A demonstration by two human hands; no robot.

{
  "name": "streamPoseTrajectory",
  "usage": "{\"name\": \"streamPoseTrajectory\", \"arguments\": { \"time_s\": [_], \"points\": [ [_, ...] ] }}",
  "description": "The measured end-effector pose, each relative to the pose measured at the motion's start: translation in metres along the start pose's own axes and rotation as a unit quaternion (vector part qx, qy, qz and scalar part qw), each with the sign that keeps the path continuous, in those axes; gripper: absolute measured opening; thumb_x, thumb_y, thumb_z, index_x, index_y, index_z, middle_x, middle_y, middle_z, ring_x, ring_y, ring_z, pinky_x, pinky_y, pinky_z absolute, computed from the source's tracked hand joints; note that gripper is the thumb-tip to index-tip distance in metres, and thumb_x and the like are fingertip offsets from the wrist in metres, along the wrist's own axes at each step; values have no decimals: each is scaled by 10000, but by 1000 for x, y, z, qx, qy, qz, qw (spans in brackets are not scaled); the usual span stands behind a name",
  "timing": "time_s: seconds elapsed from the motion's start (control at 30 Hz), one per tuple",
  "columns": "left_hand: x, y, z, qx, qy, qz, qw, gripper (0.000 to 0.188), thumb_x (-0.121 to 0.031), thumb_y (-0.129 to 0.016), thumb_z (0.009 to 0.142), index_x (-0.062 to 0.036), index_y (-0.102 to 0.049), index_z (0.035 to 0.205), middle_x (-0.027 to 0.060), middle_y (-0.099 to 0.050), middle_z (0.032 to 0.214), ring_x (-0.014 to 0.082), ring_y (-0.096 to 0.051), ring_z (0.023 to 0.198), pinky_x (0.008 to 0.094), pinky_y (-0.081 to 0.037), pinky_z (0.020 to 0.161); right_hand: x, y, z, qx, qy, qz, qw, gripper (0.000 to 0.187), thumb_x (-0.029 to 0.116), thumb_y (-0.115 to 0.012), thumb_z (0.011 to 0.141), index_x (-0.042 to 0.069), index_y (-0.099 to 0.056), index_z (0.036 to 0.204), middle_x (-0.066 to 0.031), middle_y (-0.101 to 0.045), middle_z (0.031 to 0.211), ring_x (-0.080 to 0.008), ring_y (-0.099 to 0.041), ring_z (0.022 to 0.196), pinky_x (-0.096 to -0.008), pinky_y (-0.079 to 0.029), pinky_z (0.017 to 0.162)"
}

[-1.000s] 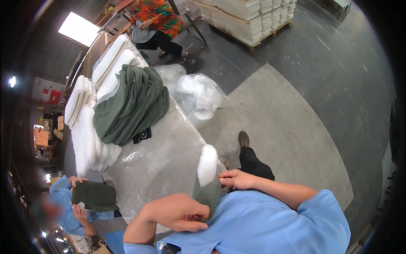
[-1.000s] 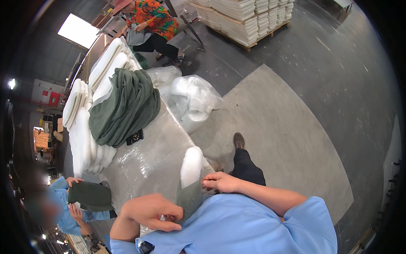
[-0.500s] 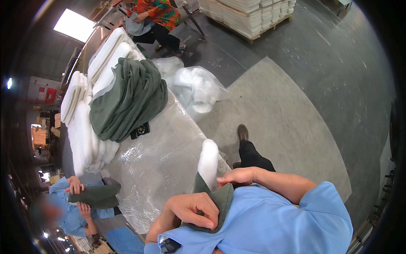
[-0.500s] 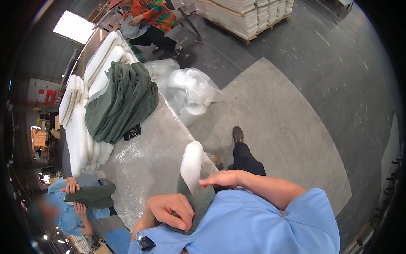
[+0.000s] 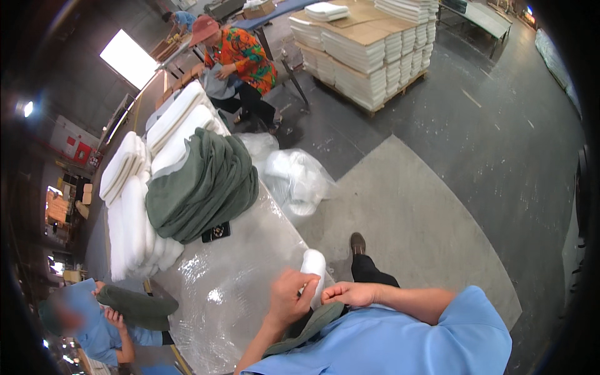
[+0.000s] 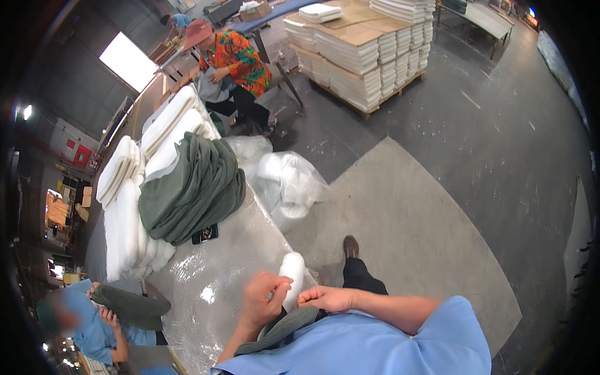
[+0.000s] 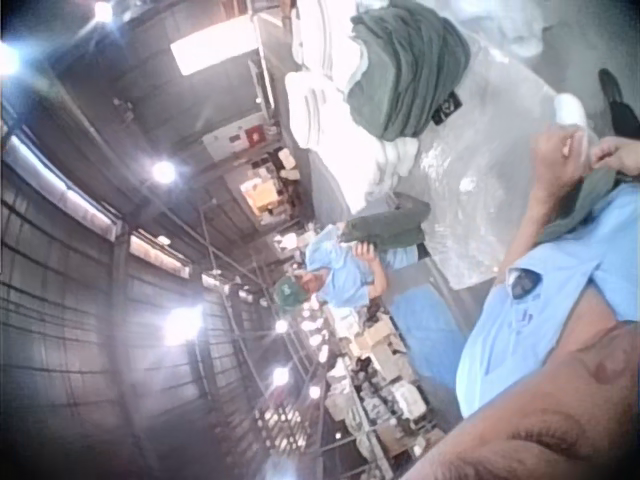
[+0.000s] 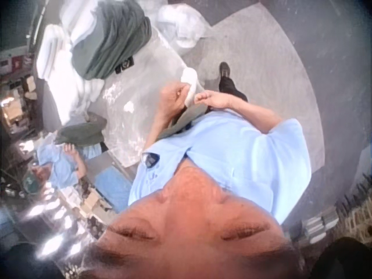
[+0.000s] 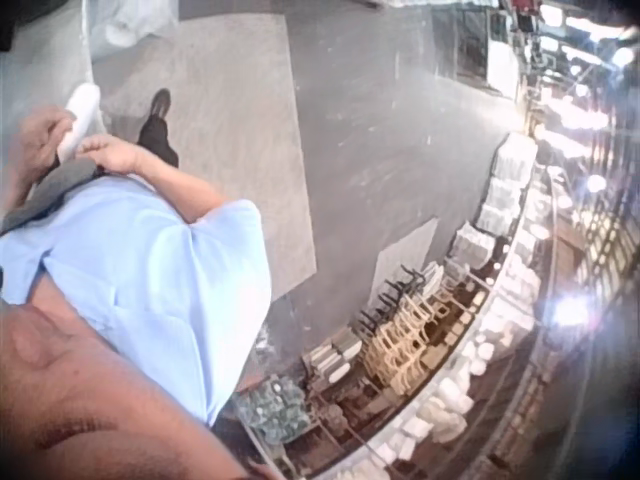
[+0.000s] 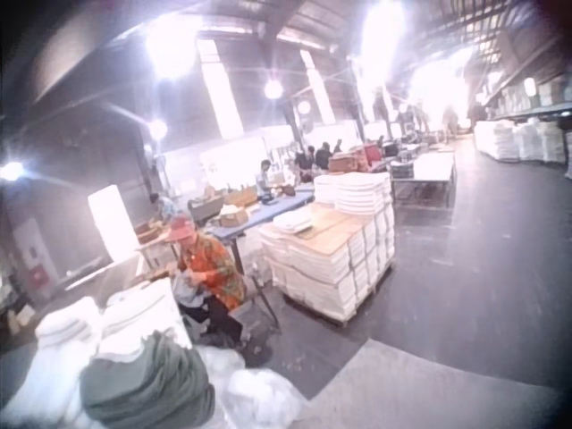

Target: The person inserts white foam inserts into green fabric pillowcases and ties the closures. The person handles multiple pillowcases one at a time, aligning the foam, inserting it, and securing the tie closure before placing the finished item aside.

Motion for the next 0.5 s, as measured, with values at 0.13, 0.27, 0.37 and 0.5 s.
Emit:
{"name": "streamPoseTrajectory", "arguments": {
  "time_s": [0.13, 0.27, 0.37, 0.5],
  "points": [
    [8, -13, -19, 14, -25, 21, 999, 71, -94, -823, 813, -100, -791, 876, 48, -710, 751, 258, -589, 663, 397, -468, 646, 5, 3, -12, -125, 96, -43, 987, 193, 262, -584, 1131, 110, -631, 1022, 98, -558, 894, -13, -479, 770, -229, -410, 676],
    [-3, -12, -20, -11, -86, 74, 993, 69, -129, -837, 782, -118, -791, 832, 11, -689, 705, 214, -569, 664, 388, -453, 702, 13, -2, -11, -166, 113, -91, 975, 195, 250, -606, 1124, 78, -627, 1034, 88, -551, 898, -26, -454, 799, -230, -410, 708],
    [-5, -8, -19, 0, -113, 75, 991, 65, -148, -834, 795, -120, -775, 802, -6, -674, 686, 190, -560, 657, 382, -440, 707, 23, -10, -14, -167, 152, -109, 968, 186, 225, -595, 1128, 60, -625, 1048, 74, -572, 920, -40, -498, 870, -236, -437, 789],
    [-1, -2, -23, -9, -125, 68, 990, 88, -171, -816, 830, -108, -770, 790, 31, -622, 634, 234, -529, 584, 409, -418, 629, 33, -18, -15, -209, 155, -217, 941, 192, 233, -604, 1115, 47, -618, 1069, 4, -630, 897, -98, -556, 839, -294, -471, 771]
  ]
}}
Point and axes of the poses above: each hand's wrist, its own z-axis towards the middle knuckle, its own y-axis out of the back of the hand, x = y × z, the point moved 5 cm from there along z, towards the middle knuckle
